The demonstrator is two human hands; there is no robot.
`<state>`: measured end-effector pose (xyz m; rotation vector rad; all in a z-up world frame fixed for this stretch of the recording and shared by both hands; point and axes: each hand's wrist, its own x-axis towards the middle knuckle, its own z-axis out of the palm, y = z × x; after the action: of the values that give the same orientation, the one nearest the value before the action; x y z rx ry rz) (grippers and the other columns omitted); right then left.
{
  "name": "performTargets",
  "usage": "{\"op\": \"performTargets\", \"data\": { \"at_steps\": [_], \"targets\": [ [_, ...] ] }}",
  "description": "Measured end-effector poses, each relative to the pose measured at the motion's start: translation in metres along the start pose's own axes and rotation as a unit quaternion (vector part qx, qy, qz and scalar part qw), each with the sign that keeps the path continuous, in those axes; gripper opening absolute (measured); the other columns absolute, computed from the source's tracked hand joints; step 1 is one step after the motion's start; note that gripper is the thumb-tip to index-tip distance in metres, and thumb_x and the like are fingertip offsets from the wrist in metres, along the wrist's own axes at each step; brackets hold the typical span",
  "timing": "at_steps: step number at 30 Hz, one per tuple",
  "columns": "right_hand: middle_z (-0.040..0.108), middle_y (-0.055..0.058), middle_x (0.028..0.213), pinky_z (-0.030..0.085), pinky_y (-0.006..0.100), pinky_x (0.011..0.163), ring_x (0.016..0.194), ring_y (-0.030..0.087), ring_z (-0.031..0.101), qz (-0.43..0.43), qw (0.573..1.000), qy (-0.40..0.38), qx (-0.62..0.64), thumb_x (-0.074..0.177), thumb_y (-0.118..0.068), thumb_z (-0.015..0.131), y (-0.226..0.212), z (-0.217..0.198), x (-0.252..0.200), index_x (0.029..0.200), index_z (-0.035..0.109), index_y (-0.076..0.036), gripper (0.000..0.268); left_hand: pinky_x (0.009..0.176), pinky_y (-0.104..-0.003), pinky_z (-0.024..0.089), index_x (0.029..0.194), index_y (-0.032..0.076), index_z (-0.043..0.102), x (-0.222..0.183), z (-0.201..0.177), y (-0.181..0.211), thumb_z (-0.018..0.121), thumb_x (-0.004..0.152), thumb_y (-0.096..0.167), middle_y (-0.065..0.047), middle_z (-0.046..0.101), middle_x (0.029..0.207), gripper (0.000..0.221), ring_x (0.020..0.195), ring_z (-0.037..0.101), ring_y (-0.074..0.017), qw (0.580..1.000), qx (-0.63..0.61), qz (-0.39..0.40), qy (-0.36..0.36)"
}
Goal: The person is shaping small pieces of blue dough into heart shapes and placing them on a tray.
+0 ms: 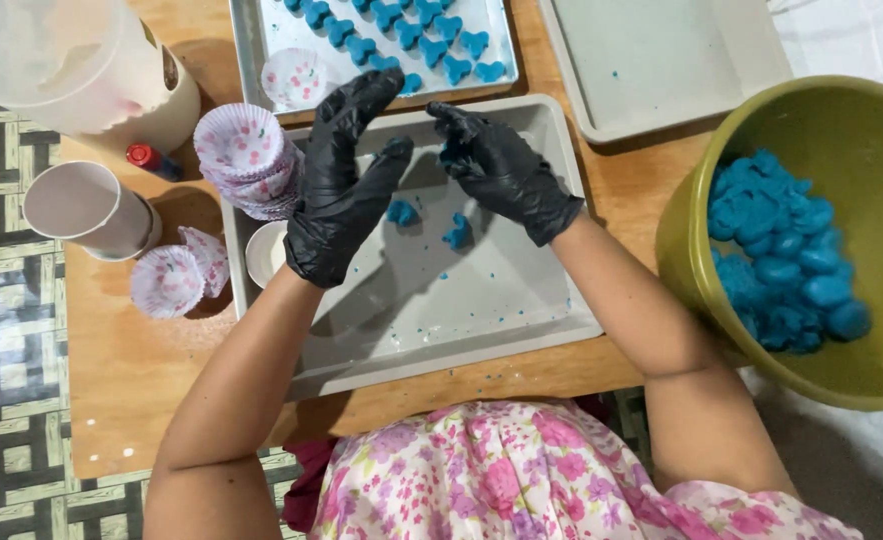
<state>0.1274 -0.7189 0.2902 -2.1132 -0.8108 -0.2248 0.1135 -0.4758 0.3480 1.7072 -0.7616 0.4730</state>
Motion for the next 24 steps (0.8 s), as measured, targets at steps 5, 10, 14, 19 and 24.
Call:
{"op": "performTargets", "data": {
  "at_steps": [5, 10, 14, 19, 24],
  "targets": [
    [0.061, 0.004, 0.097, 0.060, 0.037, 0.085, 0.094, 0.027, 0.071, 0.011, 0.981, 0.027, 0.192, 0.088, 0.001, 0.075, -0.056, -0.040, 0.024, 0.146, 0.056, -0.002, 0.062, 0.119, -0.049, 0.040, 0.153, 0.016, 0.051, -0.009, 0.011, -0.010, 0.084, 0.093, 0.022, -0.014, 0.058, 0.145, 0.069, 0.137, 0.055, -0.0354, 0.992, 0.026, -0.092, -0.081],
    [0.063, 0.021, 0.130, 0.064, 0.040, 0.080, 0.098, 0.032, 0.072, -0.027, 0.992, 0.059, 0.111, 0.094, -0.005, 0.076, -0.070, -0.028, 0.016, 0.150, 0.050, 0.002, 0.063, 0.109, -0.051, 0.050, 0.156, 0.020, 0.045, -0.023, 0.023, -0.021, 0.088, 0.087, 0.024, -0.015, 0.062, 0.142, 0.082, 0.129, 0.061, -0.0383, 0.986, -0.027, -0.106, -0.126],
    [0.060, 0.025, 0.133, 0.064, 0.044, 0.084, 0.102, 0.038, 0.070, -0.039, 0.997, 0.057, 0.026, 0.097, -0.008, 0.074, -0.077, -0.020, 0.011, 0.152, 0.045, 0.007, 0.064, 0.108, -0.046, 0.051, 0.151, 0.016, 0.053, -0.027, 0.030, -0.024, 0.087, 0.087, 0.022, -0.012, 0.066, 0.135, 0.072, 0.124, 0.065, -0.0326, 0.982, -0.084, -0.126, -0.112],
    [0.060, 0.025, 0.132, 0.065, 0.047, 0.083, 0.103, 0.042, 0.071, -0.021, 0.998, 0.036, 0.046, 0.094, -0.005, 0.073, -0.063, -0.017, 0.006, 0.150, 0.044, 0.008, 0.064, 0.104, -0.047, 0.053, 0.147, 0.012, 0.056, -0.030, 0.029, -0.019, 0.085, 0.089, 0.024, -0.015, 0.068, 0.128, 0.066, 0.119, 0.067, -0.0373, 0.982, -0.058, -0.133, -0.121],
    [0.060, 0.028, 0.131, 0.064, 0.048, 0.087, 0.108, 0.045, 0.071, -0.008, 0.995, 0.041, 0.087, 0.095, -0.006, 0.075, -0.061, -0.017, 0.003, 0.149, 0.045, 0.009, 0.064, 0.102, -0.047, 0.054, 0.143, 0.009, 0.058, -0.029, 0.028, -0.016, 0.084, 0.090, 0.025, -0.015, 0.070, 0.124, 0.061, 0.115, 0.068, -0.0359, 0.977, -0.068, -0.161, -0.123]
  ]
}}
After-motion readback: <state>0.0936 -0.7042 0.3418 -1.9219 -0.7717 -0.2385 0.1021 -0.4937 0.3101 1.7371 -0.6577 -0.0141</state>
